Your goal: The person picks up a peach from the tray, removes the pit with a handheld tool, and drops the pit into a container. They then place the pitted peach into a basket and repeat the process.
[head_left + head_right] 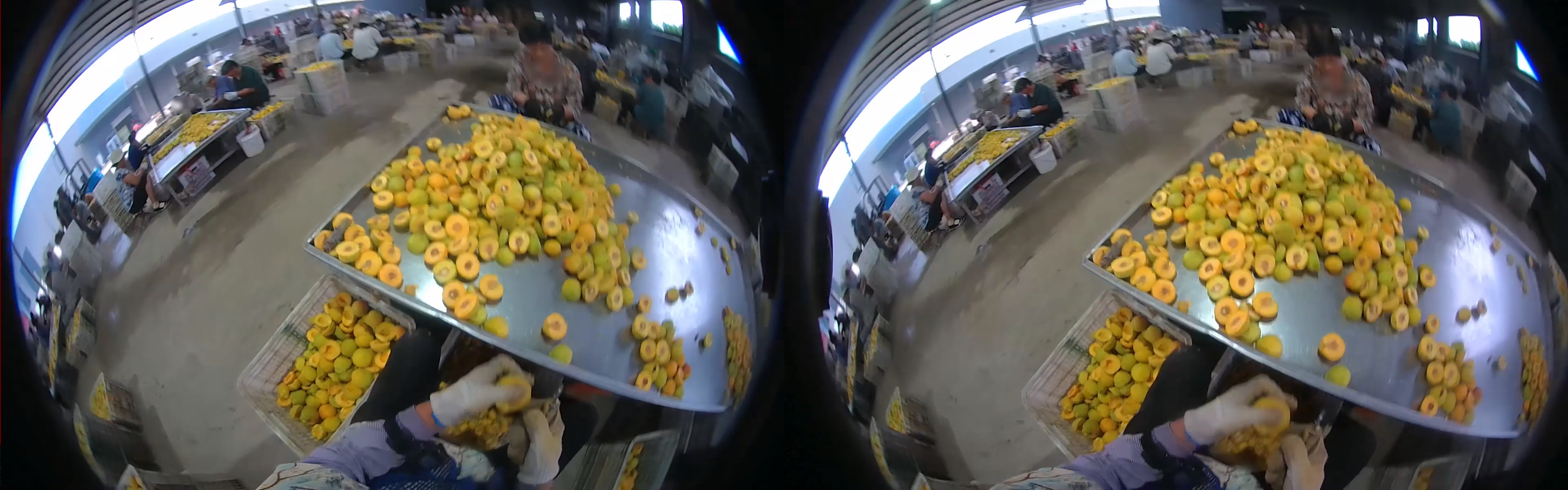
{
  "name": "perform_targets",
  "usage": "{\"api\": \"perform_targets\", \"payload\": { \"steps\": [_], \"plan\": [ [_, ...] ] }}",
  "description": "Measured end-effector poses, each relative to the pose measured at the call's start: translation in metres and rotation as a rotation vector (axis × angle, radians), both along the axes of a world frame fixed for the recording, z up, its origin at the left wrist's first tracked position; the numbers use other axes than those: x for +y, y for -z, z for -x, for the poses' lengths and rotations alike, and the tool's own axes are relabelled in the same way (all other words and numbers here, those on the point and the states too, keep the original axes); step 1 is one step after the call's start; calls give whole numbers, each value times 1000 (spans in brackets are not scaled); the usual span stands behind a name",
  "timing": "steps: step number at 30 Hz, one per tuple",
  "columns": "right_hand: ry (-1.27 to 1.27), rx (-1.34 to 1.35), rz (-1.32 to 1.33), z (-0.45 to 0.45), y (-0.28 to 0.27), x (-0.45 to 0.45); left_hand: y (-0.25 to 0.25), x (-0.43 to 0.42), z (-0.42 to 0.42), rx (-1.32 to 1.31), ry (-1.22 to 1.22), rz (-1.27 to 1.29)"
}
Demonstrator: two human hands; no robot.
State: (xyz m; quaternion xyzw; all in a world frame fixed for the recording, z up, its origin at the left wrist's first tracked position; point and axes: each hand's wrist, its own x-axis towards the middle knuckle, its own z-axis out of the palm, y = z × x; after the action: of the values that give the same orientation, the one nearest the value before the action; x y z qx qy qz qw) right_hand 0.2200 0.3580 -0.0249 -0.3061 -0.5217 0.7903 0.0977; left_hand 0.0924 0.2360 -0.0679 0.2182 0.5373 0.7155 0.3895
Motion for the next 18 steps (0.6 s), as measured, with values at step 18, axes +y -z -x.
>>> {"api": "perform_targets", "payload": {
  "steps": [18],
  "plan": [
    [-421, -74, -483, -12, 5, -26, -17, -10, -24, -240, -270, -191]
  ]
}}
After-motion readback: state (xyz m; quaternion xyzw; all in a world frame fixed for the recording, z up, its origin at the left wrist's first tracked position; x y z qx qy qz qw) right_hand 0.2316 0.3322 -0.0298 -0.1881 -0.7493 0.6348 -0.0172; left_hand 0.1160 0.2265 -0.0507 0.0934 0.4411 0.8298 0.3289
